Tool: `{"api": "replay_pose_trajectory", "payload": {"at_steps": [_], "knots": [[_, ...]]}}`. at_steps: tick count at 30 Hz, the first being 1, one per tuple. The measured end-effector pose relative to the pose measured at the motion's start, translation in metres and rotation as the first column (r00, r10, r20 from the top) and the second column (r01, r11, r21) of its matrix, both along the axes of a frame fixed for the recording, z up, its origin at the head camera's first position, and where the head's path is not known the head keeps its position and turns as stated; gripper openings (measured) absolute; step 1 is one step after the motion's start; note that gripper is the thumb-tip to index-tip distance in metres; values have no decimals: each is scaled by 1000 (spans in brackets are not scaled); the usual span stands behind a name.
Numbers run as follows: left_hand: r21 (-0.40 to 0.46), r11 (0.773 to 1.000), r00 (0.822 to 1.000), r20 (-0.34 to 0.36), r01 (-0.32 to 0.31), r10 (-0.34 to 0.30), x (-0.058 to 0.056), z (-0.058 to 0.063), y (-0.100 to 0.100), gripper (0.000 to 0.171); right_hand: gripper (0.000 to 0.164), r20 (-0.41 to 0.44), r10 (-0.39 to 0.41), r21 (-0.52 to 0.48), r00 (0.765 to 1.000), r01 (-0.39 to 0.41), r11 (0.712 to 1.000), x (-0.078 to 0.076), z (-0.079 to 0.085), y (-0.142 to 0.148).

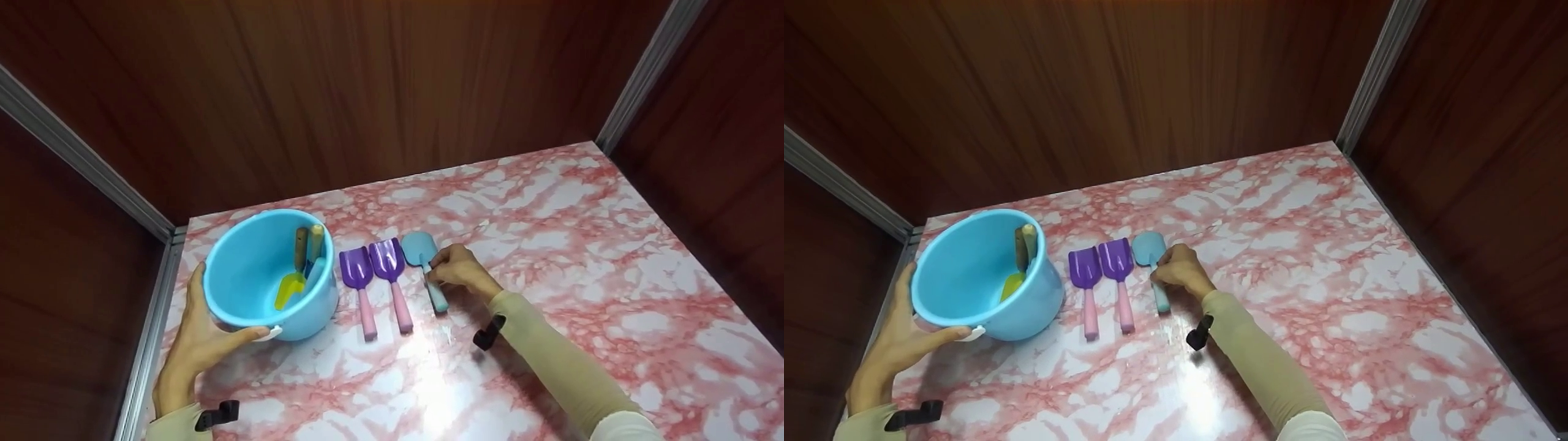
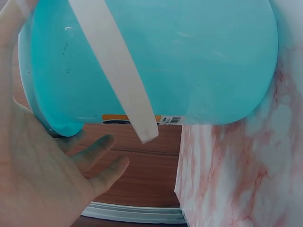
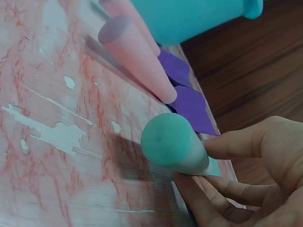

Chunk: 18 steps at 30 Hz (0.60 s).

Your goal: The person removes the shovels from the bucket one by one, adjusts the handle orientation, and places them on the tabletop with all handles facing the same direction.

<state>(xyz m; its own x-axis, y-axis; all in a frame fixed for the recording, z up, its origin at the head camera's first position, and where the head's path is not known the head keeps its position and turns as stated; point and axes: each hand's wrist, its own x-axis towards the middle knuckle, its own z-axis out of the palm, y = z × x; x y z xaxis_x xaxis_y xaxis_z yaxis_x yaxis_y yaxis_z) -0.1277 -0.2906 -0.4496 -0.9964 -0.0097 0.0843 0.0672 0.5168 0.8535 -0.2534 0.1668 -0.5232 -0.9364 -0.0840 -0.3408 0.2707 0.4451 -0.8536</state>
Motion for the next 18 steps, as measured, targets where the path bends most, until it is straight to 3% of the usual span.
{"api": "replay_pose_trajectory", "payload": {"at_steps": [6,11,15,18], "knots": [[4,1000,999,-36,9,-8,-1,-1,0,144,31,-59,28,90,998,-23,996,-1,-2,-1],[10,1000,999,-48,16,-15,-2,-1,-1,143,30,-88,40,99,995,-31,995,-1,-1,-2],[28,999,999,-44,19,-18,-2,-2,-1,144,27,-140,32,79,990,-21,997,-4,7,-5],[29,999,999,-43,20,-19,-3,-2,0,144,27,-219,49,91,975,-30,995,-10,22,-11]]}}
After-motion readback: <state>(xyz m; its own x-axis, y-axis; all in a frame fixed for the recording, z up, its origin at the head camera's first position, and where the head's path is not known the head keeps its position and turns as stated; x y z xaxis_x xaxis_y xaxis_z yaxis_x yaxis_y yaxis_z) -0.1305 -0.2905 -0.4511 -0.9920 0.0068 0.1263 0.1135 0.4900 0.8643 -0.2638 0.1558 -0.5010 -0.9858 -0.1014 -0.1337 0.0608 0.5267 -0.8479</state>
